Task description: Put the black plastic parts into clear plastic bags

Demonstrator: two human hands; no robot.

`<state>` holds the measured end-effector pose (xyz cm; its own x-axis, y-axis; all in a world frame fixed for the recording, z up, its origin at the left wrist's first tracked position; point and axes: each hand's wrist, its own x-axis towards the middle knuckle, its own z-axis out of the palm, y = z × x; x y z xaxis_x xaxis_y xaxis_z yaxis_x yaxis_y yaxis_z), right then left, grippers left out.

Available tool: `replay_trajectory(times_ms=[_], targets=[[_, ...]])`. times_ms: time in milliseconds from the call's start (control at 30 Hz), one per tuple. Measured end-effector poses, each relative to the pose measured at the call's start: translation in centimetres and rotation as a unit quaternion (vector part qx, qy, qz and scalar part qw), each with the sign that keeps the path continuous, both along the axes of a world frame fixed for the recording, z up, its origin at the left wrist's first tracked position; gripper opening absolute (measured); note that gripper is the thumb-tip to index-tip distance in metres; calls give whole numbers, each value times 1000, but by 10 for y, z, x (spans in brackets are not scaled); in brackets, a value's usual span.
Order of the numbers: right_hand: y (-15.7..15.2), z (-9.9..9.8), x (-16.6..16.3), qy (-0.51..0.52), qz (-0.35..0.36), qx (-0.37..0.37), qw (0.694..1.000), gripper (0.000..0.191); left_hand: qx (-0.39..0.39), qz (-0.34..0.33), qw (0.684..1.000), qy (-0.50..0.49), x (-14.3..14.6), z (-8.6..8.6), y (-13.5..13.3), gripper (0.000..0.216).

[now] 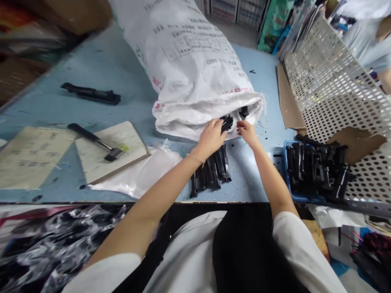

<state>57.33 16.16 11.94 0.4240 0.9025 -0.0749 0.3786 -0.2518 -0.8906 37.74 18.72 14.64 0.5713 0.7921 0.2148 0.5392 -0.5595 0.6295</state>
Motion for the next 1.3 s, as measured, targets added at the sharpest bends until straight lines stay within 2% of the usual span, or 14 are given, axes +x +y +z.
replay_trajectory(times_ms=[100,233,300,400,467,567,667,767,833,933,1000,1133,1233,1300], targets=[[-15,-7,-14,-17,17,22,999,27,-97,35,991,84,40,-1,45,66],[-42,2,-11,-65,26,67,995,30,-161,9,985,57,37,3,64,45],[-53,16,-10,-124,45,116,984,36,-200,-33,979,14,17,7,52,36],[-66,43,-27,-182,101,171,963,45,-303,-83,935,-162,-23,17,10,43],[-74,58,-49,-187,148,183,954,50,-297,-36,924,-240,-47,23,-24,59],[-84,68,-87,-214,196,192,938,55,-233,63,948,-205,-73,31,-69,69],[-92,60,-113,-205,211,199,935,47,-296,37,920,-254,-89,29,-94,66],[-97,46,-119,-189,232,198,933,51,-388,1,847,-364,-102,21,-103,64],[-98,40,-115,-232,250,201,918,53,-417,17,825,-381,-110,17,-105,62],[-97,39,-109,-318,290,203,879,49,-417,26,837,-353,-116,13,-111,56],[-96,39,-112,-318,310,191,875,52,-391,29,860,-327,-116,12,-117,52],[-102,38,-126,-111,247,105,957,60,-255,78,922,-281,-110,6,-123,53],[-113,44,-132,9,239,15,971,60,-267,72,909,-312,-111,1,-114,51],[-124,48,-133,-52,293,10,955,62,-318,72,877,-353,-113,0,-104,45]])
